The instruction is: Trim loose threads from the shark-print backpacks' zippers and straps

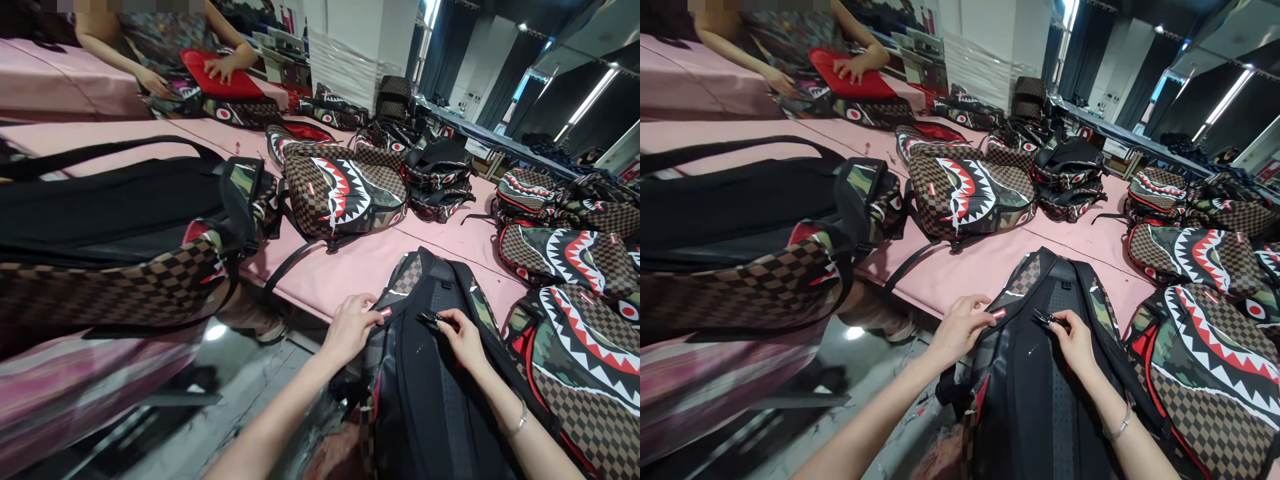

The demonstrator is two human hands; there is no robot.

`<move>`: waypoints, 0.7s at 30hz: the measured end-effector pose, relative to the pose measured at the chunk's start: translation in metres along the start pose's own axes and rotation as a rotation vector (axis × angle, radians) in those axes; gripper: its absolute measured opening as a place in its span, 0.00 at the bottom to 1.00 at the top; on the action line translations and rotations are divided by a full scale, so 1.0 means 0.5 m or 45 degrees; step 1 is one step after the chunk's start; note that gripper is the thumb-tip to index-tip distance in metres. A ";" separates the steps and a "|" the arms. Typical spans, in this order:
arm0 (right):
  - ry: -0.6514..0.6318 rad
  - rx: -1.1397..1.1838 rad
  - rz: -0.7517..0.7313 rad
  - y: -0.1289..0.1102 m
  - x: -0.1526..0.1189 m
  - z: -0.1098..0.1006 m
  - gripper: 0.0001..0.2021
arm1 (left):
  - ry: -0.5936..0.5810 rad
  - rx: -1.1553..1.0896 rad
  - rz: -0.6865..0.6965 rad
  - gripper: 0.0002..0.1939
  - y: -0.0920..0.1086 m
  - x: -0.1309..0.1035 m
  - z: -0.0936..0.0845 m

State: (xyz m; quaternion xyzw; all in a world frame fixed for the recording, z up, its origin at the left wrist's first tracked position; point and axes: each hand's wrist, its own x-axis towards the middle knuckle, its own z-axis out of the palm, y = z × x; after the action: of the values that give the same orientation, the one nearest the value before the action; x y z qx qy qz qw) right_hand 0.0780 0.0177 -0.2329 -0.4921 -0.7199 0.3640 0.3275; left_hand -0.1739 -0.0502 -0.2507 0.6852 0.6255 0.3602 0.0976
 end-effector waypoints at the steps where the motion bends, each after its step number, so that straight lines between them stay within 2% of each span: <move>1: -0.007 -0.036 0.018 0.004 -0.008 0.003 0.11 | -0.016 0.074 0.008 0.12 0.014 -0.002 0.010; 5: 0.057 -0.207 0.022 0.005 -0.032 0.012 0.11 | 0.010 0.116 0.017 0.11 0.072 -0.007 0.054; 8: 0.090 -0.372 -0.044 0.000 -0.043 0.015 0.09 | -0.028 0.092 0.024 0.10 0.094 0.000 0.077; 11: 0.081 -0.527 -0.114 -0.003 -0.051 0.020 0.07 | -0.038 0.100 -0.025 0.03 0.093 0.008 0.086; 15: -0.032 -0.667 -0.207 -0.013 -0.055 0.035 0.05 | 0.022 0.062 -0.070 0.07 0.084 0.010 0.087; 21: -0.167 -0.863 -0.246 -0.047 -0.044 0.062 0.03 | 0.036 0.076 -0.064 0.07 0.087 0.004 0.094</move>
State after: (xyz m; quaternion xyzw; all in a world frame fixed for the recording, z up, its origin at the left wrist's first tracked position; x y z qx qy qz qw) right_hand 0.0481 -0.0153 -0.2315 -0.4781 -0.8623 0.1028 0.1317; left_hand -0.1109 -0.0420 -0.2582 0.6667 0.6543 0.3486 0.0772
